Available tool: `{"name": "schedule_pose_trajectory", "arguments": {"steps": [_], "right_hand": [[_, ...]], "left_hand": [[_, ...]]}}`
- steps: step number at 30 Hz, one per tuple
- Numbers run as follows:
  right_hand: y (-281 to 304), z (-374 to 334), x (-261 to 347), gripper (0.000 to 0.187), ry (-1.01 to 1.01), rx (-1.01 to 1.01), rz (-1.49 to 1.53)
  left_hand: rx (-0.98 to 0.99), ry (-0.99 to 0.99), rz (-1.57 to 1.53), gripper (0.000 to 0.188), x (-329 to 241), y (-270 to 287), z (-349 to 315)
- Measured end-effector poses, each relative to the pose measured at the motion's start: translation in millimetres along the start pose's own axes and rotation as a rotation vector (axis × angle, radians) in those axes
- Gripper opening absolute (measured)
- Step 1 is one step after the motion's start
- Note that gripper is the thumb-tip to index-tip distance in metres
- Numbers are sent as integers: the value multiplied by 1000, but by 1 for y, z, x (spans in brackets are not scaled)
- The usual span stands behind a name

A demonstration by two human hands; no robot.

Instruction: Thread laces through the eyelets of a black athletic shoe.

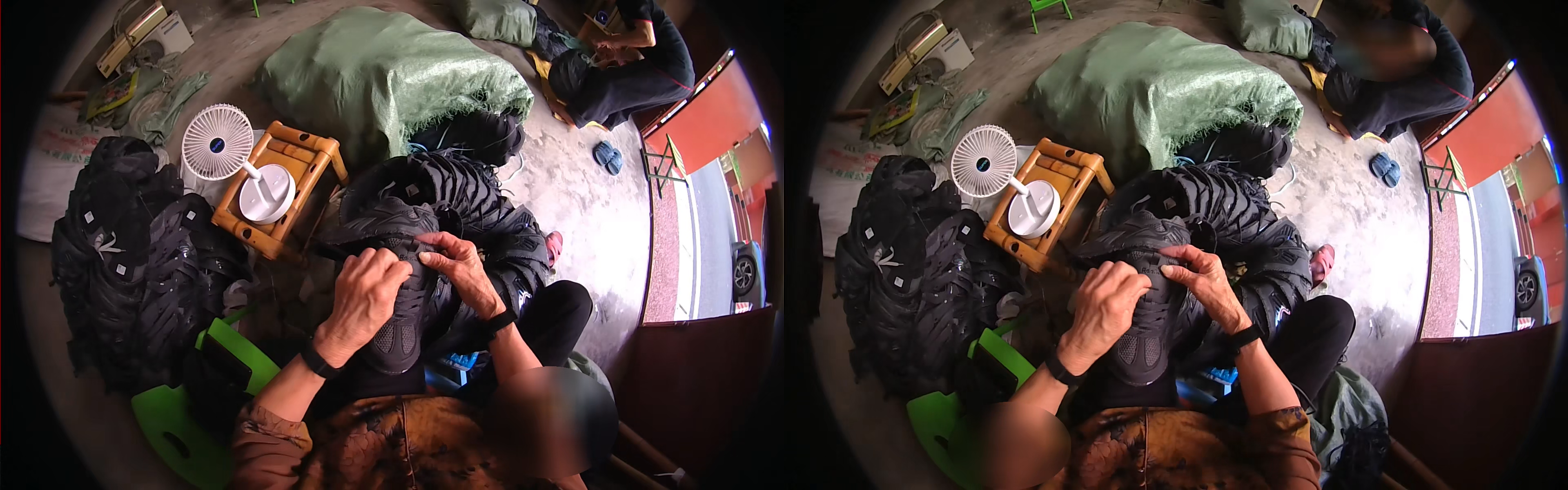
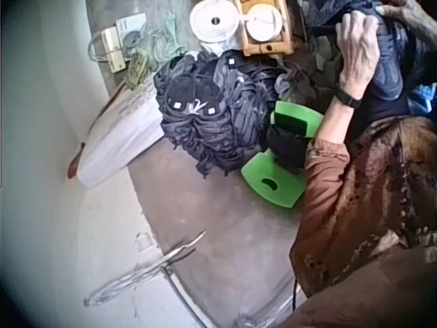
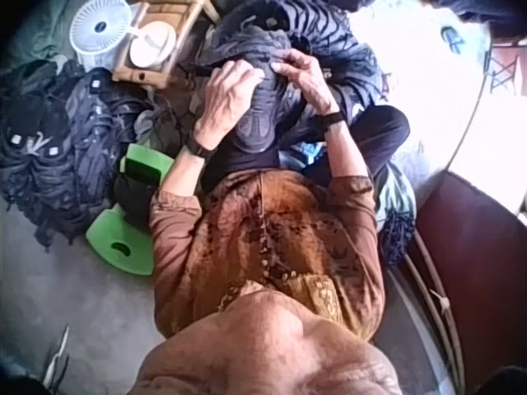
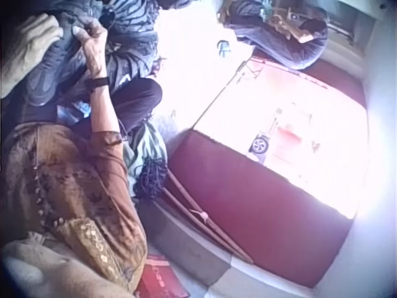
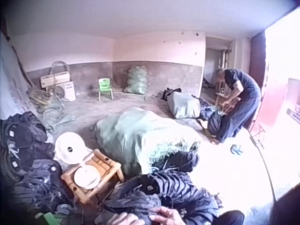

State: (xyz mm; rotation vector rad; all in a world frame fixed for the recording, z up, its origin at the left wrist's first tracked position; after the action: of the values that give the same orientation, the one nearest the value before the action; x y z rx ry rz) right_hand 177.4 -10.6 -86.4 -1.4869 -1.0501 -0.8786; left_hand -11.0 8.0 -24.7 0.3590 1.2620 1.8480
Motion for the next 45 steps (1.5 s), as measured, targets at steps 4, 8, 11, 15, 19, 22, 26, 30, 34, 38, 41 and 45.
{"name": "schedule_pose_trajectory", "arguments": {"steps": [4,8,11,15,19,22,26,30,34,38,41,45], "right_hand": [[6,2,-5,34,4,24,40],[9,2,-5,32,16,23,50],[6,2,-9,31,18,23,29],[5,0,-8,30,52,-1,1],[5,0,-13,30,66,-18,20],[5,-2,-14,31,43,-27,51],[2,-4,-9,30,39,-26,82],[2,-4,-8,29,47,3,88],[6,-5,-10,30,23,0,89],[9,-18,0,30,128,-132,86],[11,-35,-7,18,155,-207,-198],[-17,-40,-1,26,241,-149,-735]], "left_hand": [[105,-44,223,9,-2,-8,-10],[92,-23,286,8,-1,-8,-12],[142,-42,346,9,-8,-1,-7],[217,-127,454,9,-14,1,0],[219,-94,160,8,-5,-3,2],[193,-19,35,11,-4,-11,-8],[150,21,46,14,-10,-16,-13],[91,18,69,20,-13,-22,-15],[53,23,-105,42,-16,-19,-5],[107,82,-237,50,-8,-21,-13],[87,132,-289,50,-2,-27,-22],[-70,106,-244,50,-12,-36,-24]]}}
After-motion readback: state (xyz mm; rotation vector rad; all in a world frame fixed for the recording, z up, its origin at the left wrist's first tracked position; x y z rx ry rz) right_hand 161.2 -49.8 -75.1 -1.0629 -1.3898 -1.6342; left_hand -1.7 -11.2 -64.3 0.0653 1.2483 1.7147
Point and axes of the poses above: each hand's wrist, its own z-axis towards the middle knuckle, its own y-axis out of the back of the hand, x = y × z, the point moved 2 cm from there along z, towards the middle knuckle, and after that the axes turned 12 degrees about z, right-handed, at the moved point
